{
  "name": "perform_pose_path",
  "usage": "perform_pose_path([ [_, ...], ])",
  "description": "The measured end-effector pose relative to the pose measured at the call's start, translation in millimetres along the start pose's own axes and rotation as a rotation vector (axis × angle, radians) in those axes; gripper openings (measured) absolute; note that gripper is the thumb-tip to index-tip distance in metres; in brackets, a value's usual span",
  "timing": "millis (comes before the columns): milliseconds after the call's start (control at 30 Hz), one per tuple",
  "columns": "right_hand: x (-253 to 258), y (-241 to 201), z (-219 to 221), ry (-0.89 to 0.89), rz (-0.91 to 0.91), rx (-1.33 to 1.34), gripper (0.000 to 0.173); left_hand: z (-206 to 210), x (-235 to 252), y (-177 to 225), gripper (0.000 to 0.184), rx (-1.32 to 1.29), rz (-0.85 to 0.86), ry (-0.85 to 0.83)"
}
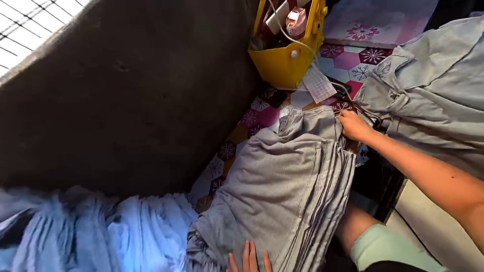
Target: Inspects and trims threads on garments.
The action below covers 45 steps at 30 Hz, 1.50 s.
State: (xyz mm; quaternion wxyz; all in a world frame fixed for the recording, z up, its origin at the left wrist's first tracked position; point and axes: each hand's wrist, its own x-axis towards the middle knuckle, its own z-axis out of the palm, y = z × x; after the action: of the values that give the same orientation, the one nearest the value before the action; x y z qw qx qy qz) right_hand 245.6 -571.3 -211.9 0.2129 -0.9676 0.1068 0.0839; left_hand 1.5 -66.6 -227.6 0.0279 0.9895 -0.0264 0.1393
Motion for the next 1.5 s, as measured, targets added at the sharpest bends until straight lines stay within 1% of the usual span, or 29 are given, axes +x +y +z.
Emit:
perform_pose_path([
  [33,-5.9,-4.8,3.8,0.024,0.005,0.009,0.041,2.8,3.3,-2.5,0.055,-0.009,0.011,0.016],
  [100,-8.9,-11.2,4.3,0.015,0.059,0.029,0.048,8.8,7.9,-4.7,0.053,-0.031,0.032,0.082],
  [167,-3.5,-13.7,-0.2,-0.046,0.131,0.048,0.053,11.2,11.8,-0.5,0.042,-0.092,0.017,0.187],
  [233,-7.6,-14.5,3.4,-0.104,0.144,0.066,0.045,2.8,6.5,3.7,0.03,-0.16,-0.043,0.297],
  [267,-12.8,-13.3,2.8,-0.128,0.132,0.062,0.04,-4.8,-0.4,7.6,0.029,-0.172,-0.094,0.321],
  [333,-27.3,-3.3,-3.3,-0.183,0.075,0.042,0.031,-25.5,-23.7,11.7,0.029,-0.197,-0.203,0.299],
  [400,-55.6,14.0,-15.5,-0.215,0.055,0.077,0.036,-46.6,-50.6,5.5,0.023,-0.233,-0.297,0.247],
  [467,-96.4,27.4,-29.0,-0.145,0.123,0.256,0.038,-60.2,-75.3,-4.0,0.022,-0.319,-0.421,0.22],
  [533,-136.7,26.9,-32.6,-0.037,0.131,0.487,0.036,-65.3,-86.9,-6.7,0.022,-0.468,-0.525,0.282],
  [600,-174.3,-7.3,-31.4,-0.018,0.027,0.61,0.031,-62.3,-85.7,1.7,0.026,-0.501,-0.528,0.368],
  [633,-186.1,-28.9,-27.4,-0.032,-0.1,0.596,0.032,-60.7,-82.0,7.9,0.03,-0.483,-0.525,0.375],
  [667,-189.6,-49.3,-20.8,-0.021,-0.252,0.529,0.033,-61.4,-75.0,16.2,0.037,-0.453,-0.552,0.351],
  [700,-185.1,-67.5,-13.8,0.024,-0.394,0.436,0.035,-65.8,-64.9,25.8,0.048,-0.42,-0.606,0.287],
  [733,-175.4,-84.1,-7.5,0.088,-0.5,0.339,0.033,-73.2,-52.7,35.6,0.06,-0.422,-0.685,0.188],
  [767,-163.4,-98.7,-2.5,0.139,-0.527,0.257,0.029,-78.4,-40.7,42.3,0.071,-0.444,-0.771,0.071],
  [800,-150.4,-110.2,0.3,0.162,-0.48,0.199,0.028,-79.4,-30.6,45.8,0.077,-0.473,-0.828,-0.003],
  [867,-120.0,-122.1,-0.8,0.16,-0.321,0.172,0.034,-71.3,-18.7,42.6,0.079,-0.572,-0.844,-0.023],
  [900,-109.5,-122.5,-1.4,0.154,-0.288,0.195,0.037,-72.7,-16.1,41.7,0.078,-0.609,-0.847,-0.041],
  [933,-107.1,-122.1,0.4,0.155,-0.319,0.225,0.038,-79.6,-14.7,42.2,0.076,-0.657,-0.858,-0.083],
  [1000,-118.3,-121.0,12.3,0.127,-0.506,0.263,0.031,-86.4,-18.0,39.0,0.074,-0.671,-0.862,-0.171],
  [1067,-134.6,-113.7,34.6,0.018,-0.668,0.213,0.024,-77.6,-23.4,34.2,0.069,-0.631,-0.8,-0.183],
  [1100,-139.7,-107.4,48.3,-0.05,-0.703,0.144,0.024,-72.8,-24.4,31.9,0.068,-0.621,-0.773,-0.182],
  [1133,-143.3,-101.5,61.3,-0.093,-0.716,0.073,0.03,-71.1,-23.0,29.3,0.068,-0.617,-0.772,-0.195],
  [1200,-148.9,-93.7,75.9,-0.075,-0.706,0.019,0.039,-77.2,-18.7,24.1,0.068,-0.696,-0.82,-0.222],
  [1267,-149.0,-96.4,73.7,-0.069,-0.669,0.056,0.034,-88.6,-16.7,17.9,0.064,-0.801,-0.877,-0.234],
  [1333,-155.5,-104.6,70.2,-0.042,-0.694,0.229,0.027,-98.2,-13.8,14.3,0.052,-0.889,-0.928,-0.267],
  [1400,-179.0,-121.1,73.5,0.021,-0.824,0.464,0.037,-101.7,-8.6,18.0,0.037,-0.949,-0.984,-0.285],
  [1433,-196.2,-130.8,78.1,0.029,-0.899,0.56,0.048,-104.9,-4.3,23.5,0.032,-1.015,-1.024,-0.273],
  [1500,-233.1,-148.3,95.8,0.07,-1.035,0.627,0.079,-112.0,9.7,34.8,0.024,-1.232,-1.081,-0.184],
])
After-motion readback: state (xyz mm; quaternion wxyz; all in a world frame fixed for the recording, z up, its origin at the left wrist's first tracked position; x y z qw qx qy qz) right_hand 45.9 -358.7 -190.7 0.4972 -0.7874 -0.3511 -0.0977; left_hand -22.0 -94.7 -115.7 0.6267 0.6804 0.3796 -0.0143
